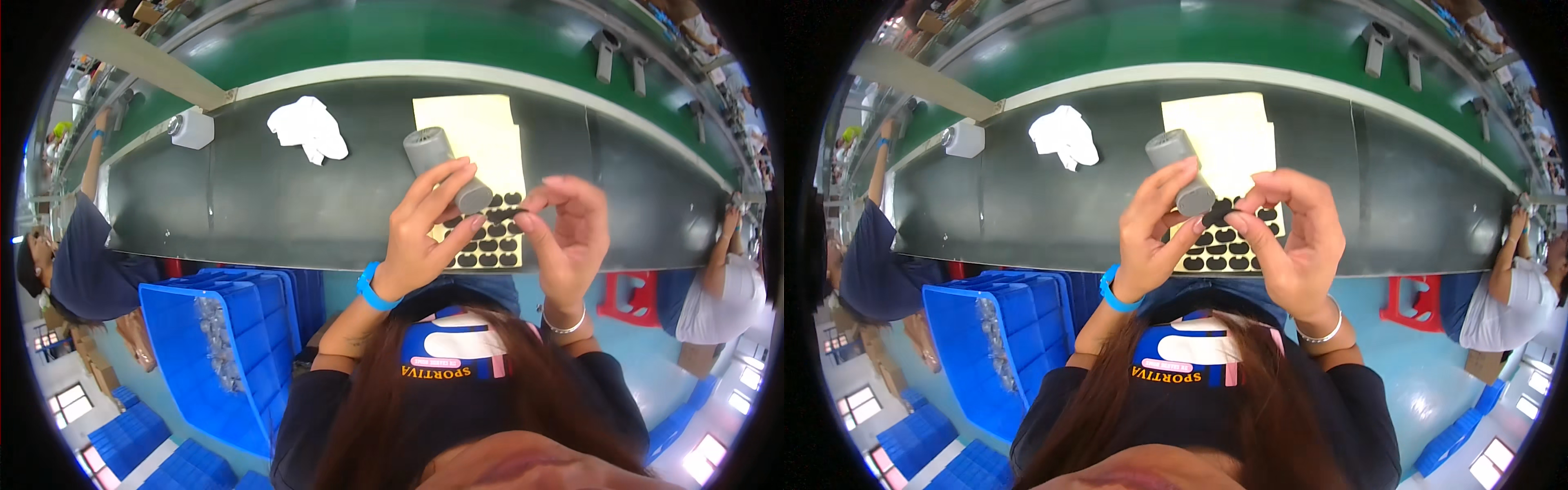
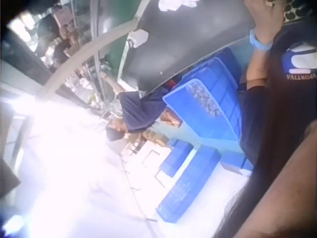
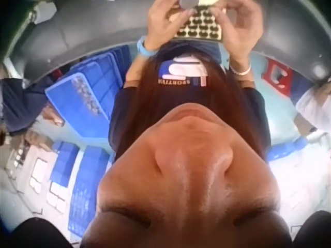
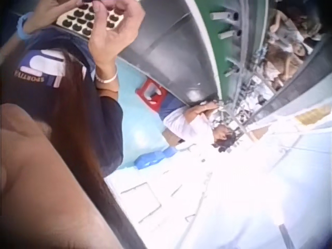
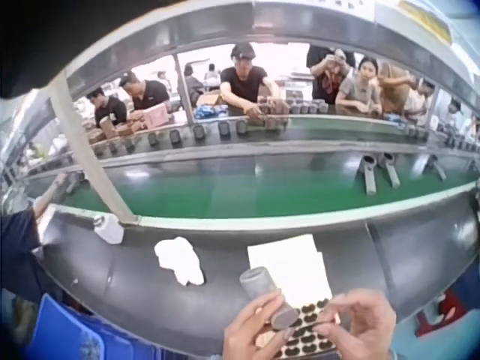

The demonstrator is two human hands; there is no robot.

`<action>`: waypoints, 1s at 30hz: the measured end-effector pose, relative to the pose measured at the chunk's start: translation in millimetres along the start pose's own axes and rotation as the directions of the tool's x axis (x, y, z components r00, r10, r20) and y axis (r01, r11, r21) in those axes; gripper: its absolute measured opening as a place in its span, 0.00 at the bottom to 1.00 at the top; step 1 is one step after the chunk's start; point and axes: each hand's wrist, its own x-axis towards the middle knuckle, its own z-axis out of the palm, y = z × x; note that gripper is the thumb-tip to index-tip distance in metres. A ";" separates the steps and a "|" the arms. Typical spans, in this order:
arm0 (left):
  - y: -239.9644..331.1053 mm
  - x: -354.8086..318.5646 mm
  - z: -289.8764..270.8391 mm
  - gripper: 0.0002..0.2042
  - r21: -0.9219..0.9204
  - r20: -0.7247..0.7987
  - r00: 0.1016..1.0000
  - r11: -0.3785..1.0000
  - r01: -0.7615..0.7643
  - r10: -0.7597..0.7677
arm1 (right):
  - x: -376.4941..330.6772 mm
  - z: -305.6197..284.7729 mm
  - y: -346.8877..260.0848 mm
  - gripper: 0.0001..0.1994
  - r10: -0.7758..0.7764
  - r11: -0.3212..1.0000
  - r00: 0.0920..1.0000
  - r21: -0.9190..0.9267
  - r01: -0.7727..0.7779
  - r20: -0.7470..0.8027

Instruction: The person takes handheld fan bodies from a conveyor belt, peels adhesive pads from a sheet by hand, attaches the pads to the base of the fan bodies, and places the fans back onto the conveyor belt.

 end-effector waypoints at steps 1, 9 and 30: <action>-0.6 0.1 -0.4 0.24 0.006 0.012 1.000 1.000 0.020 -0.020 | 0.9 1.2 3.1 0.21 0.020 1.000 1.000 0.009 -0.020 -0.010; 2.8 -2.5 -7.2 0.26 -0.020 0.098 0.991 0.995 0.098 -0.096 | -2.0 13.4 16.8 0.20 0.247 0.887 0.968 0.390 -0.247 0.049; 2.6 1.1 -7.6 0.24 -0.039 0.172 0.984 0.997 0.061 -0.054 | 1.7 8.8 17.4 0.17 0.187 0.939 0.981 0.285 -0.192 0.046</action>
